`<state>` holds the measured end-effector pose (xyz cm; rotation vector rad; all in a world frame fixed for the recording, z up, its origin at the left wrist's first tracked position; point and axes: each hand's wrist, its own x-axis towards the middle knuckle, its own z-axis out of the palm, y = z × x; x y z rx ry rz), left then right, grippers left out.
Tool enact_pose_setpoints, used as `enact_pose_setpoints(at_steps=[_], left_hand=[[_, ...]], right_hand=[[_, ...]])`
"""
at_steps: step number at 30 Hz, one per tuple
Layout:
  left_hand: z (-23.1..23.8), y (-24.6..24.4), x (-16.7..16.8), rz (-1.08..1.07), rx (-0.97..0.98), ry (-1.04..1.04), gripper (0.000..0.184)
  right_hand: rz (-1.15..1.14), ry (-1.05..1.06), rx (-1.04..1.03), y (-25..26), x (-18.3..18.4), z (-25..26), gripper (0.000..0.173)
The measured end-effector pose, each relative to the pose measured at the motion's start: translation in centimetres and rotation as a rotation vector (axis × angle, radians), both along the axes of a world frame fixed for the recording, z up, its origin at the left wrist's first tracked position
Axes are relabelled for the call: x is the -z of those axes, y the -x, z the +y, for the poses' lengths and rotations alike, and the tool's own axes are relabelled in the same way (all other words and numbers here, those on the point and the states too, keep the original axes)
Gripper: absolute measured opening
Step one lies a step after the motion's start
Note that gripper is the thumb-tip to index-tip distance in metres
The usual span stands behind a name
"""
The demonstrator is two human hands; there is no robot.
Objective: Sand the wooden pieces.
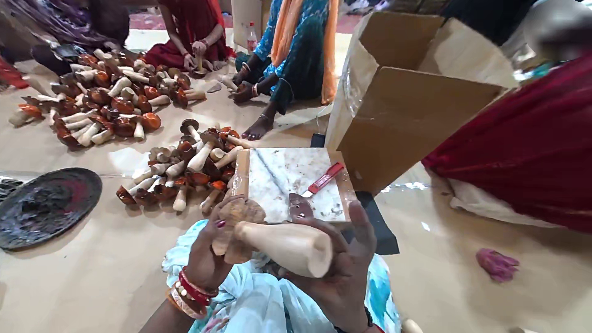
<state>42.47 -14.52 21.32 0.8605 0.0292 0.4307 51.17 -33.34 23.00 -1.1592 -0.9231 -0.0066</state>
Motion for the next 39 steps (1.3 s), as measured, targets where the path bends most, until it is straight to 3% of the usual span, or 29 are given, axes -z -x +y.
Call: enact_pose_setpoints(at_steps=[2, 5, 10, 13, 14, 15, 17, 19, 22, 25, 28, 30, 32, 34, 36, 37, 39], left_hand=[[0.2, 0.0, 0.8, 0.026, -0.019, 0.091, 0.030], [0.4, 0.5, 1.9, 0.085, 0.001, 0.144, 0.031], [0.3, 1.0, 2.6, 0.142, -0.016, 0.173, 0.033], [0.4, 0.9, 2.6, 0.165, -0.048, 0.181, 0.030], [0.4, 0.7, 2.6, 0.171, -0.048, 0.186, 0.029], [0.4, 0.4, 2.5, 0.178, -0.045, 0.191, 0.027], [0.5, -0.9, 1.9, 0.231, -0.037, 0.170, 0.031], [1.1, -3.2, 0.9, 0.342, -0.037, 0.043, 0.040], [2.7, -7.8, 0.0, 0.457, -0.180, -0.376, 0.042], [3.4, -10.3, -1.5, 0.254, -0.246, -0.671, 0.057], [2.3, -11.9, -3.3, 0.154, -0.289, -0.872, 0.050], [2.3, -12.7, -3.3, 0.137, -0.303, -0.975, 0.038], [2.7, -13.1, -3.2, 0.128, -0.270, -1.006, 0.033], [3.0, -13.2, -3.1, 0.112, -0.222, -0.996, 0.033], [3.2, -13.2, -3.2, 0.101, -0.186, -0.989, 0.032], [3.2, -13.3, -3.2, 0.098, -0.168, -0.990, 0.032], [3.4, -13.4, -3.4, 0.092, -0.145, -1.021, 0.031]], right_hand=[[-0.053, -0.031, 0.043, 0.0, -0.5, -0.1, 0.093], [-0.146, 0.019, 0.111, -0.2, -0.9, -0.4, 0.075], [-0.253, 0.123, 0.128, -0.2, -0.4, -0.6, 0.063], [-0.437, 0.104, 0.226, 0.2, -0.2, -0.6, 0.031], [-0.471, 0.085, 0.252, 0.2, -0.2, -0.5, 0.028], [-0.473, 0.092, 0.263, 0.0, -0.3, -0.3, 0.033], [-0.414, 0.160, 0.236, -1.1, -0.9, 0.6, 0.059], [-0.310, 0.147, 0.127, -3.0, -1.4, 2.1, 0.081], [-0.254, 0.257, 0.188, -5.4, -2.0, 3.9, 0.088], [-0.249, 0.408, 0.308, -6.7, -1.2, 5.5, 0.093], [-0.180, 0.385, 0.208, -8.5, -0.7, 6.0, 0.095], [-0.064, 0.364, 0.110, -10.5, -1.0, 5.2, 0.087], [-0.093, 0.497, 0.248, -13.9, -0.5, 3.9, 0.078], [-0.276, 0.774, 0.420, -17.6, 1.8, 2.1, 0.076], [-0.355, 1.103, 0.395, -19.9, 3.4, 0.3, 0.079], [-0.365, 1.186, 0.360, -20.4, 3.7, -0.2, 0.076], [-0.488, 1.124, 0.369, -22.1, 6.1, -1.0, 0.060]])
